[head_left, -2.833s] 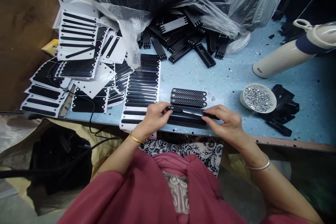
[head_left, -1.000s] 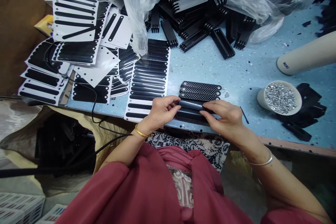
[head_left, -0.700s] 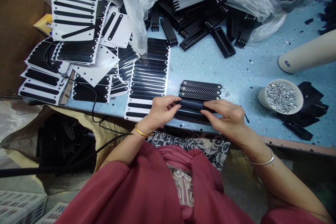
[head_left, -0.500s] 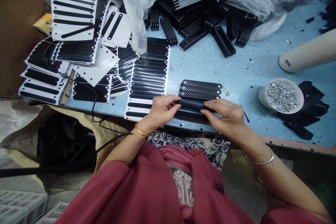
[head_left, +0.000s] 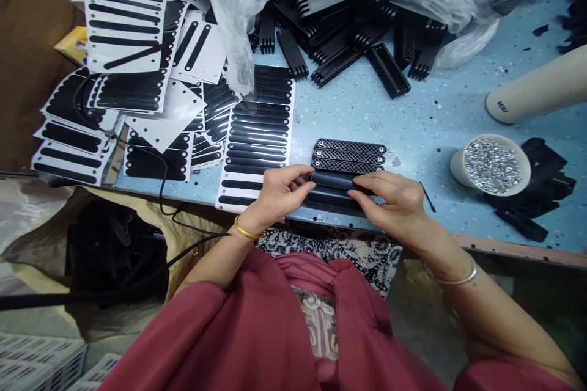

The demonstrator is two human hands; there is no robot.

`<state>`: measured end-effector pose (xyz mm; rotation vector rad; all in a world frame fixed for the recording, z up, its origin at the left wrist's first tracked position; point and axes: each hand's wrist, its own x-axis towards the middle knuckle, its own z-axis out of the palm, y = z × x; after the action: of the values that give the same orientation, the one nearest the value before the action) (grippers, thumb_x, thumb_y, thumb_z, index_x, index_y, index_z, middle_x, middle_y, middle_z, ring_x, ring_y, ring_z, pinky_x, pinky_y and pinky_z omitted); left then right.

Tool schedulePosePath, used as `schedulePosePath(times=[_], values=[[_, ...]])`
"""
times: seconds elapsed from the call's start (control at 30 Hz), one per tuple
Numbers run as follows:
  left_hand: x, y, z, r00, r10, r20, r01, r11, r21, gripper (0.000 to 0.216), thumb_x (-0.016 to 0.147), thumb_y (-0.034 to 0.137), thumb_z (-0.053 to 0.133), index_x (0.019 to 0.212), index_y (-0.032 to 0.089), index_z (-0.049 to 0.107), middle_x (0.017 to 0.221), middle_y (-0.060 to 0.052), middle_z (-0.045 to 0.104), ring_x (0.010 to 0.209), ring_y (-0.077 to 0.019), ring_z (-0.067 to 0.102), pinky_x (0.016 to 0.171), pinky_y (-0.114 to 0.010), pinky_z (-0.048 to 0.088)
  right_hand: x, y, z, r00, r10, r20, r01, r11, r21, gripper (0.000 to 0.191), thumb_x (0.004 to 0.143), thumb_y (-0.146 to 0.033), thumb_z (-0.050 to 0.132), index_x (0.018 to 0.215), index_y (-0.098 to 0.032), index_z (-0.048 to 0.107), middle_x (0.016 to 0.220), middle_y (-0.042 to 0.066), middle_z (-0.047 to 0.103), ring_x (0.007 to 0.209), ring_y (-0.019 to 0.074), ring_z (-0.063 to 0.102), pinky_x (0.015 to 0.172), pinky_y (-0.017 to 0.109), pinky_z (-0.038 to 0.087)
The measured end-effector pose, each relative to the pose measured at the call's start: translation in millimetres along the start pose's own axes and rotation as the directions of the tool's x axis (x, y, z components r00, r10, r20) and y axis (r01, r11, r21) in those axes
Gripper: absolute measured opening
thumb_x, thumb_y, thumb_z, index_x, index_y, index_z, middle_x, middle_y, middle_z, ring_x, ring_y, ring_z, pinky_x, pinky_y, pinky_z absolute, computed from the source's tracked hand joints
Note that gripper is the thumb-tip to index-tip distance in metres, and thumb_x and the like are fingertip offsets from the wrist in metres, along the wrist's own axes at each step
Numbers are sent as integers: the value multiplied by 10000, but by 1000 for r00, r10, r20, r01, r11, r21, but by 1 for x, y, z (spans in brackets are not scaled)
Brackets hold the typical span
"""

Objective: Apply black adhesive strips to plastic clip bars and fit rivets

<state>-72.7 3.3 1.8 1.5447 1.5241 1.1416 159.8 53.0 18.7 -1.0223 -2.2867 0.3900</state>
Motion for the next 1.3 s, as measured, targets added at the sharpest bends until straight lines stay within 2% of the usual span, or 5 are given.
schedulePosePath(times=[0.17,0.37,0.57,1.03,1.3], values=[[1,0,-1,999,41,7,-41,999,17,166,803,168,686,949,161,765,763,-31,750,579,-106,631,552,-224,540,0,1,0,1000,-2,-5,2,1000,-3,70,832,-245,683,856,-233,749,823,54,773,715,223,728,635,356,585],[1,-2,0,979,205,1,-205,979,18,123,845,127,656,864,170,770,898,-61,782,843,-168,744,792,-289,622,0,4,0,998,-55,-11,55,998,9,86,834,-207,701,896,-200,760,843,77,778,725,227,735,639,346,598],[0,-6,-1,943,334,3,-332,937,108,127,854,111,659,893,166,767,942,-79,784,866,-183,757,804,-291,638,-2,6,-1,1000,-11,15,10,997,75,97,852,-231,710,905,-178,773,869,95,781,752,219,739,675,343,610],[1,-4,-2,939,342,18,-341,927,159,114,846,101,665,867,162,759,923,-72,784,846,-171,755,777,-270,635,-12,15,6,986,169,-4,-159,939,305,118,834,-284,747,931,-232,790,901,66,785,824,209,739,765,376,620],[2,-4,-1,949,315,12,-314,940,133,115,849,112,667,862,169,766,921,-68,783,842,-175,754,775,-278,636,-9,16,3,997,79,-4,-75,953,294,121,859,-249,714,954,-229,785,914,62,789,837,214,746,765,381,627]])
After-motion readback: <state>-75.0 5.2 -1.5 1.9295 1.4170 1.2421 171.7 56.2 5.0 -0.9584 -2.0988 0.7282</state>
